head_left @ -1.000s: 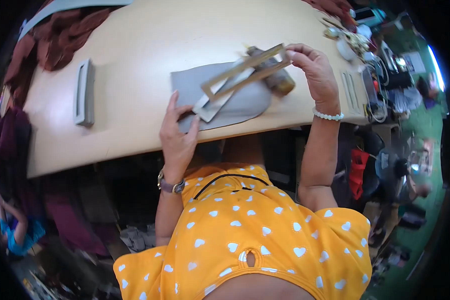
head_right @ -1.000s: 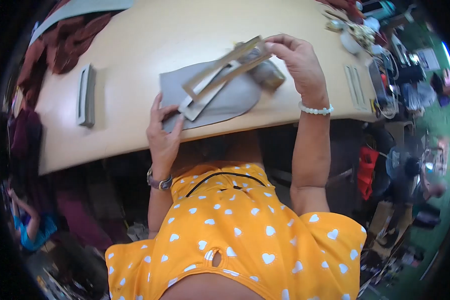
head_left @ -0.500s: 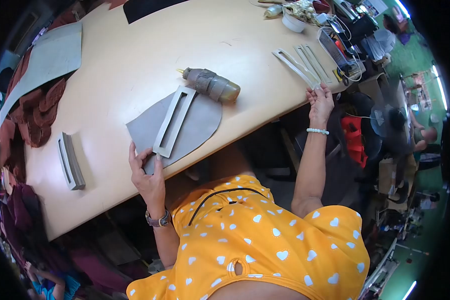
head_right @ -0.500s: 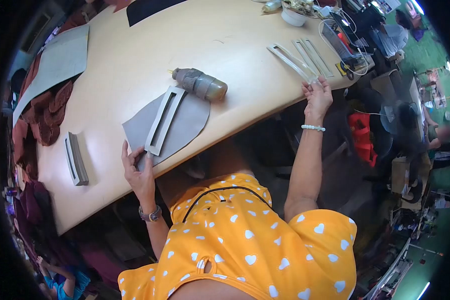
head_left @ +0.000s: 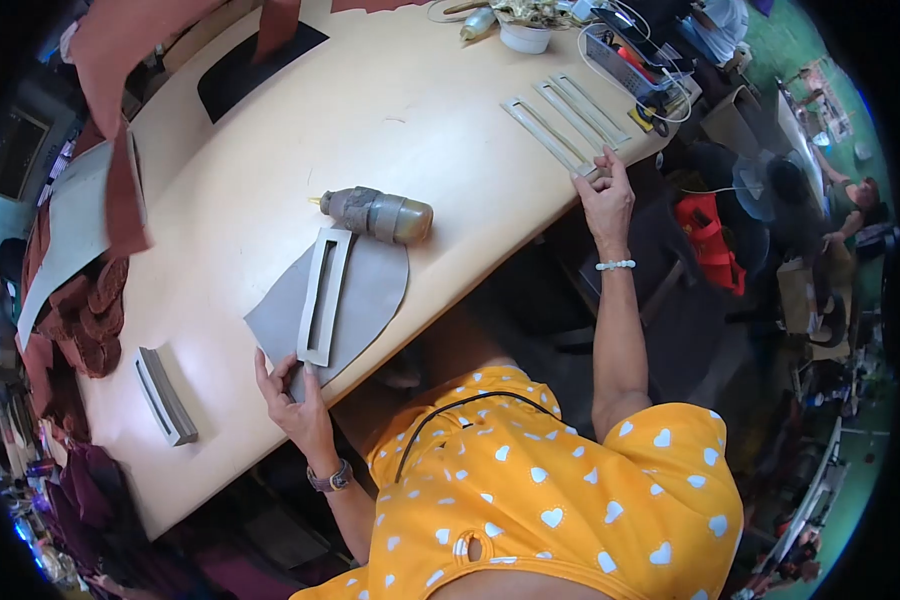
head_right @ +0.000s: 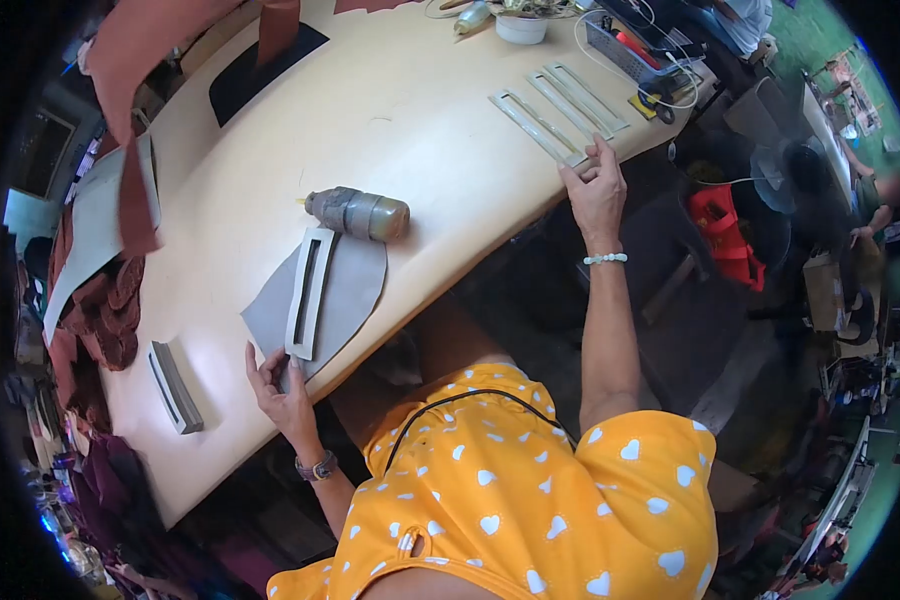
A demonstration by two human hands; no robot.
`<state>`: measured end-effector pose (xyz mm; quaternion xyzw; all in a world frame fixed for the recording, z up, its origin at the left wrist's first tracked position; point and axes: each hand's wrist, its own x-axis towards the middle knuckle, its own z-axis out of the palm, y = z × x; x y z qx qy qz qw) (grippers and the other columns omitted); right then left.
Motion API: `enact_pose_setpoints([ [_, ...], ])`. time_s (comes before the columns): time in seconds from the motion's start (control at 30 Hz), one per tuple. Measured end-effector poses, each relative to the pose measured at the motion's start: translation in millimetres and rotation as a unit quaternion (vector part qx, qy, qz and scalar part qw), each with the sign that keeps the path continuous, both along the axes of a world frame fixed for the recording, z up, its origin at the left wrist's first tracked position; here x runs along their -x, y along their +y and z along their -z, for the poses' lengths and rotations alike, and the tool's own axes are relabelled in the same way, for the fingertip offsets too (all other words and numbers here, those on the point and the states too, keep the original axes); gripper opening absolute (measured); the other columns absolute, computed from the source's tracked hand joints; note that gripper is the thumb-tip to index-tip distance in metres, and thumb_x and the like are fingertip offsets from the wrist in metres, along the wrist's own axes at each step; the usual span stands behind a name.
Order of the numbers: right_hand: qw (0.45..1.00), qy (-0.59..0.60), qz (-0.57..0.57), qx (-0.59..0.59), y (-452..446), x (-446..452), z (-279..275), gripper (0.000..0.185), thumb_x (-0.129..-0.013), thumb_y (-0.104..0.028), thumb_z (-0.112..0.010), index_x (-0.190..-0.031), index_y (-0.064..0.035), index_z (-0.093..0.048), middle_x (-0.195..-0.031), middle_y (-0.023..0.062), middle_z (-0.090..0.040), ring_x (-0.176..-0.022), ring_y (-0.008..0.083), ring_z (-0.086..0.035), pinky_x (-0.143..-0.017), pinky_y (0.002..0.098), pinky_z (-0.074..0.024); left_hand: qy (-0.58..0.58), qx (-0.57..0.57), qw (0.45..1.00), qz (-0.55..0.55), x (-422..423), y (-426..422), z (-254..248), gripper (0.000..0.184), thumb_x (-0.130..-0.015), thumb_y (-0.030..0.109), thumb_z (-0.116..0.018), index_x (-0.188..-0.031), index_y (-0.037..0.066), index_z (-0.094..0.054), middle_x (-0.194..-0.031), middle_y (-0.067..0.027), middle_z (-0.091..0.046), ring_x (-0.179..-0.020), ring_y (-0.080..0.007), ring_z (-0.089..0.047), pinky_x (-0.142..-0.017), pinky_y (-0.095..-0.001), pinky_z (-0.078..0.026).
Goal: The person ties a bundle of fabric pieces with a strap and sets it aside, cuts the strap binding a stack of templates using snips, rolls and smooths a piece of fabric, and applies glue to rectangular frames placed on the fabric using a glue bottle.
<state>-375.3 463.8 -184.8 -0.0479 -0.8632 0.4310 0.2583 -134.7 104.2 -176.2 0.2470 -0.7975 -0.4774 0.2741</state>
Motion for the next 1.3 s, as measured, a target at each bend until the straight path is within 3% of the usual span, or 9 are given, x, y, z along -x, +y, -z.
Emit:
enact_pose_setpoints([
  [0.17, 0.998, 0.056, 0.003, 0.005, 5, 4, 6, 0.059, -0.070, -0.010, -0.072, -0.122, 0.0012, -0.048, -0.098, 0.0109, -0.061, -0.052, 0.0110, -0.052, -0.056, 0.0275, -0.0469, 0.010, -0.017, 1.000, -0.009, 2, 3, -3, 0.061, -0.078, -0.002, -0.059, -0.134, -0.002, -0.033, -0.096, -0.0100, -0.060, -0.088, -0.0169, -0.054, -0.087, -0.0302, -0.041],
  [0.67, 0.996, 0.085, 0.018, -0.003, 8, 11, 8, 0.061, -0.071, -0.012, -0.074, -0.123, 0.0017, -0.046, -0.107, 0.0160, -0.062, -0.053, 0.0102, -0.055, -0.055, 0.0251, -0.0483, 0.004, -0.002, 1.000, 0.012, -1, 1, 1, 0.060, -0.083, -0.003, -0.055, -0.137, 0.002, -0.030, -0.099, -0.0089, -0.057, -0.086, -0.0136, -0.054, -0.076, -0.0254, -0.044],
  [0.77, 0.995, 0.101, 0.018, -0.002, 5, 10, 7, 0.058, -0.072, -0.010, -0.072, -0.123, 0.0019, -0.046, -0.101, 0.0145, -0.063, -0.053, 0.0103, -0.054, -0.055, 0.0256, -0.0480, 0.007, -0.014, 1.000, -0.004, 0, 3, -3, 0.061, -0.080, -0.003, -0.059, -0.134, -0.002, -0.033, -0.096, -0.0100, -0.060, -0.086, -0.0162, -0.056, -0.084, -0.0289, -0.043],
  [0.87, 0.990, 0.140, 0.029, 0.015, 2, 8, 6, 0.054, -0.074, -0.009, -0.069, -0.122, 0.0029, -0.046, -0.091, 0.0118, -0.063, -0.050, 0.0111, -0.052, -0.054, 0.0261, -0.0474, 0.007, -0.003, 1.000, 0.004, -1, 1, 1, 0.060, -0.082, -0.003, -0.056, -0.137, 0.003, -0.030, -0.098, -0.0090, -0.058, -0.087, -0.0136, -0.054, -0.079, -0.0261, -0.043],
  [0.97, 0.987, 0.142, 0.047, -0.057, -15, -9, -5, 0.052, -0.077, -0.010, -0.066, -0.122, 0.0028, -0.046, -0.089, 0.0105, -0.059, -0.053, 0.0116, -0.052, -0.054, 0.0256, -0.0468, 0.001, 0.007, 1.000, -0.003, 0, 1, 2, 0.060, -0.082, -0.002, -0.056, -0.136, 0.003, -0.031, -0.097, -0.0090, -0.058, -0.088, -0.0142, -0.054, -0.082, -0.0271, -0.043],
  [1.07, 0.989, 0.047, -0.128, 0.053, -65, -33, -22, 0.055, -0.076, -0.015, -0.068, -0.123, 0.0023, -0.045, -0.092, 0.0112, -0.057, -0.063, 0.0142, -0.055, -0.060, 0.0254, -0.0476, 0.007, 0.020, 1.000, 0.001, 0, 0, 1, 0.059, -0.083, -0.002, -0.056, -0.136, 0.003, -0.032, -0.097, -0.0090, -0.059, -0.089, -0.0151, -0.055, -0.084, -0.0280, -0.042],
  [1.13, 0.965, 0.097, -0.243, 0.017, -108, -38, -26, 0.063, -0.073, -0.024, -0.073, -0.124, 0.0019, -0.045, -0.091, 0.0125, -0.059, -0.075, 0.0208, -0.058, -0.069, 0.0306, -0.0483, 0.008, 0.026, 1.000, 0.003, 0, -1, 1, 0.068, -0.075, 0.002, -0.067, -0.134, 0.002, -0.034, -0.097, -0.0102, -0.059, -0.089, -0.0172, -0.056, -0.084, -0.0296, -0.044],
  [1.23, 0.943, 0.111, -0.296, -0.104, -155, -42, -30, 0.072, -0.068, -0.033, -0.077, -0.123, 0.0031, -0.046, -0.086, 0.0139, -0.061, -0.081, 0.0280, -0.059, -0.075, 0.0365, -0.0478, 0.001, 0.068, 0.998, -0.001, 0, 1, -1, 0.080, -0.064, 0.006, -0.077, -0.132, -0.002, -0.035, -0.097, -0.0113, -0.060, -0.088, -0.0195, -0.058, -0.082, -0.0309, -0.046],
  [1.3, 0.940, 0.049, -0.328, -0.080, -169, -41, -24, 0.078, -0.066, -0.037, -0.077, -0.124, 0.0037, -0.044, -0.088, 0.0157, -0.062, -0.082, 0.0310, -0.059, -0.077, 0.0388, -0.0473, 0.012, 0.102, 0.995, 0.009, -1, -4, 4, 0.082, -0.061, 0.008, -0.080, -0.131, -0.002, -0.037, -0.095, -0.0113, -0.060, -0.088, -0.0212, -0.058, -0.081, -0.0315, -0.047],
])
